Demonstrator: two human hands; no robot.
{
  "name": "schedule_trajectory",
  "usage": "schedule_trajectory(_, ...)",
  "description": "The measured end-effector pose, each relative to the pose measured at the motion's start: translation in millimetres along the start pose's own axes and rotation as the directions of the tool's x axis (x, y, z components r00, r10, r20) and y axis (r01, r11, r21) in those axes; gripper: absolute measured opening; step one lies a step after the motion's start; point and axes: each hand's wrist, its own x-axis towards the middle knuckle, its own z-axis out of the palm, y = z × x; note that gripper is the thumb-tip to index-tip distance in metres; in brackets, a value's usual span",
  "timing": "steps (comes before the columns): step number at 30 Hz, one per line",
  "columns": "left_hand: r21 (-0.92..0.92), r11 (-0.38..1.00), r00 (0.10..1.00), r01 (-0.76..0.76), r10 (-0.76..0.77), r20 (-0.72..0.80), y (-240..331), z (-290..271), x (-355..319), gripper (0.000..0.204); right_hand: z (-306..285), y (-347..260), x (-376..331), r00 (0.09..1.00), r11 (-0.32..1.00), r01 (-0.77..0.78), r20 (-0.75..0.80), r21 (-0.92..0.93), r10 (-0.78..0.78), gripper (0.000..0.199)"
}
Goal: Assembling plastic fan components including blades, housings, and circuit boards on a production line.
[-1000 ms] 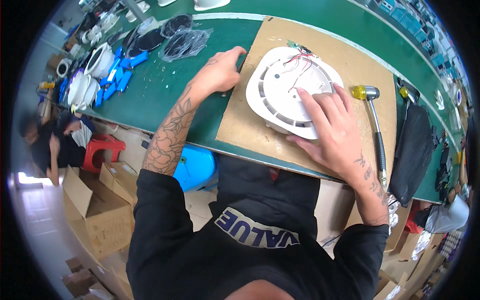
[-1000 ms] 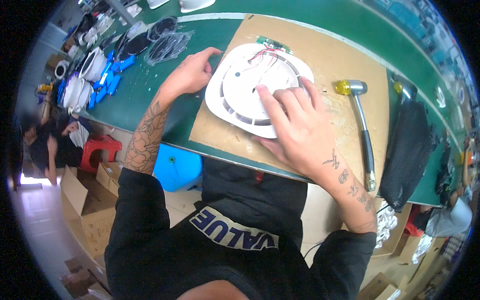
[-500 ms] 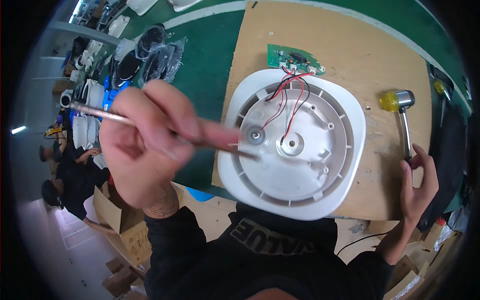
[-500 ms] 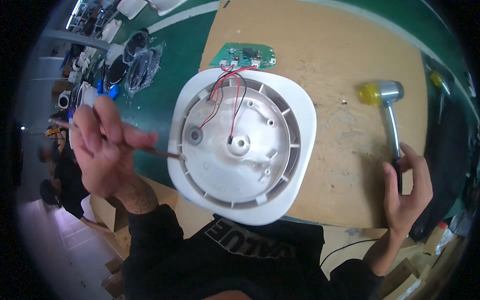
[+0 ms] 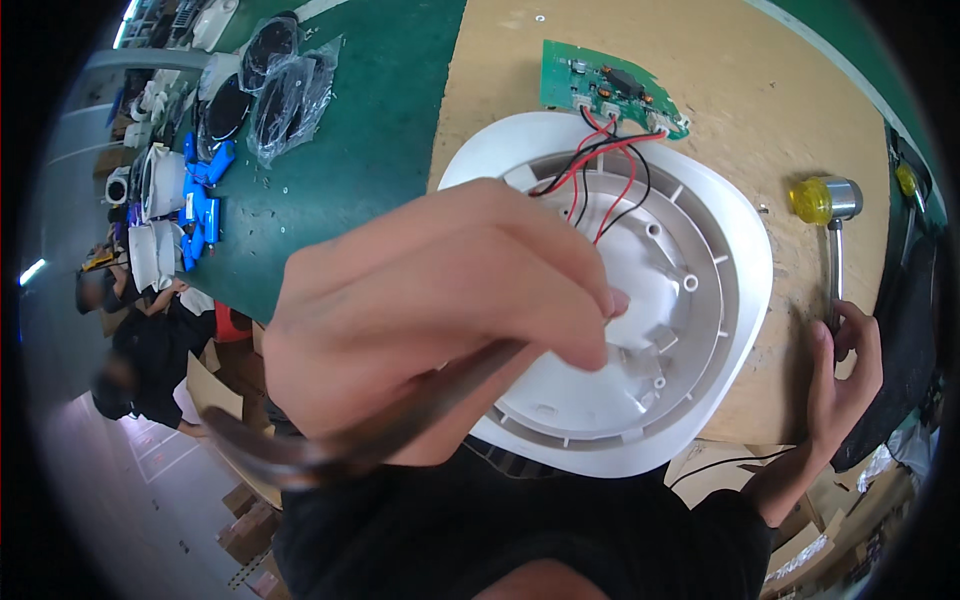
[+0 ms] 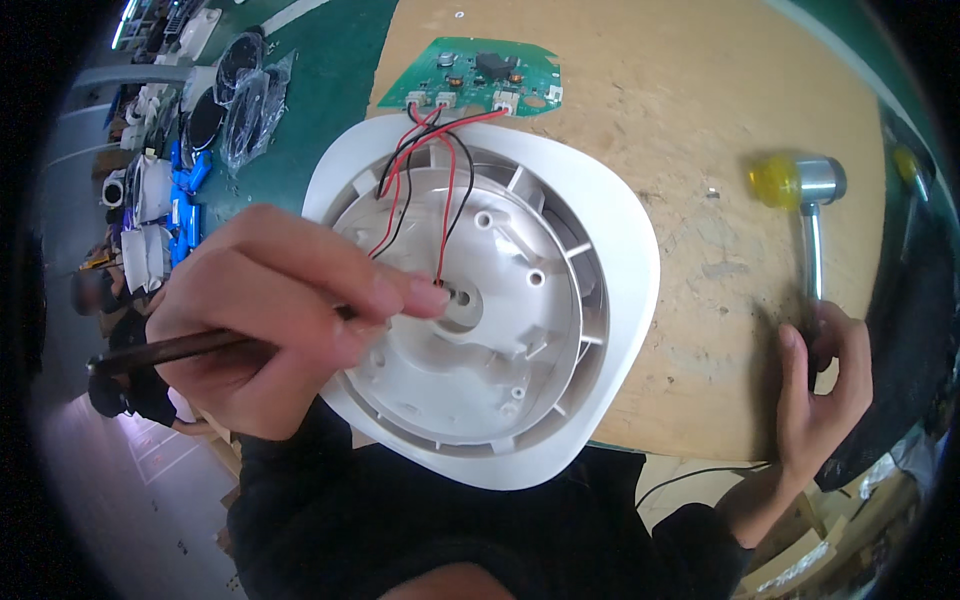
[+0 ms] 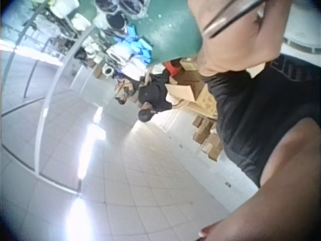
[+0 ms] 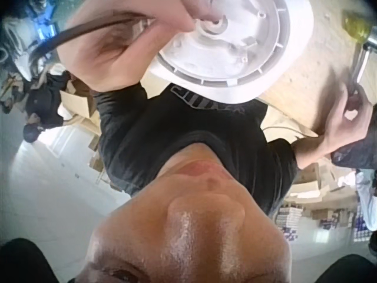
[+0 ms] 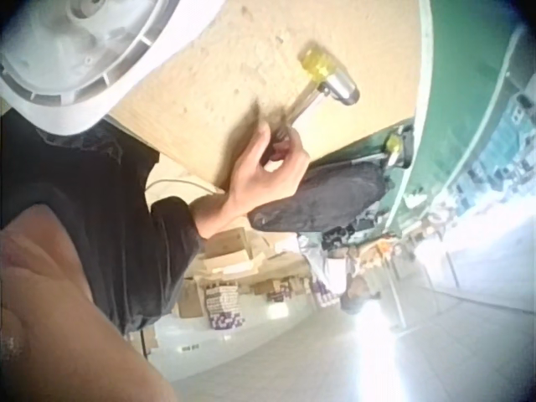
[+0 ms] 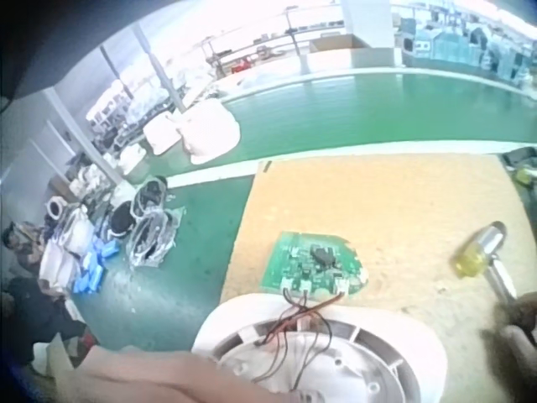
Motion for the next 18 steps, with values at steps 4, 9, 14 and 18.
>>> schedule_trajectory(4,0.075,0.997,0.997,-0.015,0.020,-0.069,-2.1,6.7,0.5,0.014,0.5,-5.6,-0.9,0.998,1.000,0.025,-0.050,0.015,-0.024,0.027)
schedule_trajectory(9,0.175,0.984,0.993,0.041,-0.020,-0.119,8.7,13.0,-4.3,0.011,-5.6,-6.8,-3.7,0.999,0.999,0.029,-0.046,0.036,-0.027,0.028)
schedule_trajectory(14,0.302,0.953,0.997,0.010,0.012,-0.070,13.8,14.1,0.4,0.013,-7.2,-4.4,-7.1,0.998,0.998,0.044,-0.046,0.046,-0.042,0.028)
schedule_trajectory(18,0.298,0.954,0.996,0.036,-0.011,-0.085,10.7,12.9,4.2,0.016,-8.8,-4.2,-7.9,0.999,0.999,0.010,-0.038,0.048,-0.009,0.028)
